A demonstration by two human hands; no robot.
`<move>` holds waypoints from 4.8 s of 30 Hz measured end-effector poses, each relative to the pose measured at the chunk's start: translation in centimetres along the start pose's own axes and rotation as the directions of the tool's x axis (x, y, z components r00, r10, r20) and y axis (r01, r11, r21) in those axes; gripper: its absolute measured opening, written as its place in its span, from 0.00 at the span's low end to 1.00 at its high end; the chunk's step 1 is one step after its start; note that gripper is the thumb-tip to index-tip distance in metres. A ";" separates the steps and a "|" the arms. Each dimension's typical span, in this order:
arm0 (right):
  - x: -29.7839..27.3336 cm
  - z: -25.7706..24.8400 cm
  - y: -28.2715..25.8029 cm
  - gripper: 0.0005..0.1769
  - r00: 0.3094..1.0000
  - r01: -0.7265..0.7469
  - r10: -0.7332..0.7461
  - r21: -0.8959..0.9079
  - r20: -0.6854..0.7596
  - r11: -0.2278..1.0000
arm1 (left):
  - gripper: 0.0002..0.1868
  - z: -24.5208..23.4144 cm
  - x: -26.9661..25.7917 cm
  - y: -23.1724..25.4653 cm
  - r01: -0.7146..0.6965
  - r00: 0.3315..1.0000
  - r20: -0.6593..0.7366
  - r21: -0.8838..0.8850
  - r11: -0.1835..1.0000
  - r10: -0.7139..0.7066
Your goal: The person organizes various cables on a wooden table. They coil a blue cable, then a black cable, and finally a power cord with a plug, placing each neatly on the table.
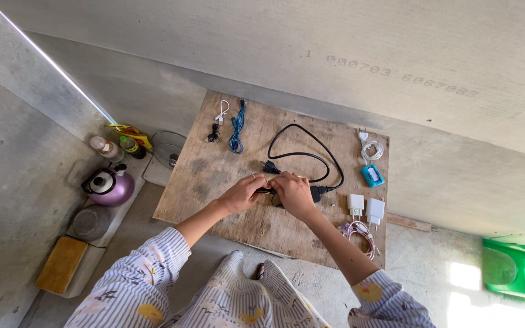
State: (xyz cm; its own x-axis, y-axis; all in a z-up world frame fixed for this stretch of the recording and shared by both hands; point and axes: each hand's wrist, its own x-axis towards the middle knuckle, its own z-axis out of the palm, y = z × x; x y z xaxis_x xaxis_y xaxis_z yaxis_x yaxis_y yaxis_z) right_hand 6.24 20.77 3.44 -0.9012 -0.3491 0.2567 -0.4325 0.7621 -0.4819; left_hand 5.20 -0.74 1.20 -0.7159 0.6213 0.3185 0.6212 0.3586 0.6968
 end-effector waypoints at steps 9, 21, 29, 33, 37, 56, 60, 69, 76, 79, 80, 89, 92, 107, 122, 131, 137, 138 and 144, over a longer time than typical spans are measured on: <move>6.8 -3.6 6.6 0.18 0.977 -0.186 0.116 0.458 0.177 0.869 | 0.11 0.3 0.0 -2.3 0.352 0.850 -0.207 -0.463 0.813 -0.485; -4.4 -5.7 17.2 0.14 0.827 -0.497 0.562 0.511 0.034 0.701 | 0.11 4.4 -11.7 -12.3 0.307 0.371 0.149 -0.951 -0.031 -0.917; -4.4 -7.5 19.1 0.14 0.774 -0.599 0.629 0.411 0.074 0.687 | 0.11 7.1 -12.5 -15.4 0.401 0.275 -0.012 -0.908 0.126 -0.961; -3.9 -7.2 17.8 0.15 0.804 -0.592 0.574 0.130 0.154 0.795 | 0.15 7.4 -12.2 -14.2 0.605 0.366 -0.303 -0.641 0.473 -0.880; -3.8 -2.8 14.3 0.31 0.896 -0.216 0.254 -0.141 0.364 0.966 | 0.19 5.5 -11.2 -11.6 0.717 0.602 -0.491 -0.014 0.697 -0.630; 9.9 -2.1 17.8 0.12 0.895 -0.367 0.133 0.534 0.425 0.762 | 0.06 3.8 3.4 -8.1 0.554 0.780 -0.292 -0.092 0.828 -0.554; 10.2 -7.3 13.9 0.12 0.886 -0.458 0.276 0.792 0.371 0.404 | 0.19 3.4 6.8 -7.0 0.764 0.612 0.107 -0.337 0.551 -0.784; 5.0 -10.6 5.0 0.11 0.927 -0.194 0.297 0.971 0.228 -0.140 | 0.64 5.6 10.0 -1.6 -0.216 0.399 0.604 -0.669 -0.711 -0.690; -3.6 -4.7 2.5 0.14 0.862 -0.062 0.508 0.991 -0.008 0.119 | 0.39 2.3 10.7 -2.7 0.204 0.754 0.351 -0.929 -0.310 -0.555; -4.8 -2.0 1.0 0.15 0.797 -0.088 0.598 0.964 -0.082 0.249 | 0.29 0.5 12.0 -0.8 0.272 0.788 0.287 -0.956 -0.111 -0.545; -5.0 -1.4 0.3 0.15 0.805 -0.105 0.585 0.949 -0.094 0.297 | 0.25 -0.1 12.2 -0.5 0.283 0.811 0.274 -0.957 -0.062 -0.518; -3.8 -1.6 -3.4 0.15 0.926 -0.131 0.329 0.657 -0.187 0.742 | 0.11 -4.4 13.3 -0.9 0.373 0.852 0.222 -0.893 0.252 -0.474; -3.5 -1.4 -3.4 0.14 0.946 -0.099 0.274 0.655 -0.171 0.749 | 0.10 -5.9 13.9 -0.3 0.415 0.846 0.247 -0.862 0.292 -0.473; -1.8 -10.5 -1.2 0.25 0.954 -0.143 0.239 0.428 -0.180 0.893 | 0.11 -6.1 14.4 -0.7 0.034 0.971 -0.192 -0.473 0.880 -0.140; 11.0 -19.4 -0.1 0.12 0.946 -0.247 0.310 0.408 -0.094 0.879 | 0.15 -5.5 15.1 3.8 0.435 0.874 0.287 -0.821 0.369 -0.391; 10.0 -10.9 3.9 0.16 0.673 -0.192 0.372 0.335 -0.639 0.922 | 0.17 -2.3 16.7 2.0 -0.021 0.916 0.052 -0.984 -0.176 -0.397; 4.9 -4.8 1.2 0.41 0.752 -0.200 0.388 0.377 -0.532 0.904 | 0.16 -2.2 15.8 2.1 -0.094 0.914 0.025 -0.958 -0.271 -0.405; 4.4 -4.0 0.9 0.44 0.783 -0.196 0.464 0.543 -0.414 0.816 | 0.15 -2.0 15.5 2.0 -0.106 0.917 0.016 -0.954 -0.282 -0.399; 4.0 -1.5 0.4 0.40 0.872 -0.322 0.436 0.409 -0.221 0.853 | 0.37 -1.8 14.3 1.7 0.112 0.882 0.008 -0.975 0.193 -0.471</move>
State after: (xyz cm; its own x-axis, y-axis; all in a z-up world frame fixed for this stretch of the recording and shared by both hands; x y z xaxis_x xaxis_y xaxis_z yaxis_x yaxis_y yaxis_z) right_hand 2.49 20.51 5.56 -0.9686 0.1483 0.1994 -0.0896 0.5397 -0.8370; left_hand -4.55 7.45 8.07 -0.9216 0.3846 -0.0521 -0.2705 -0.5402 0.7969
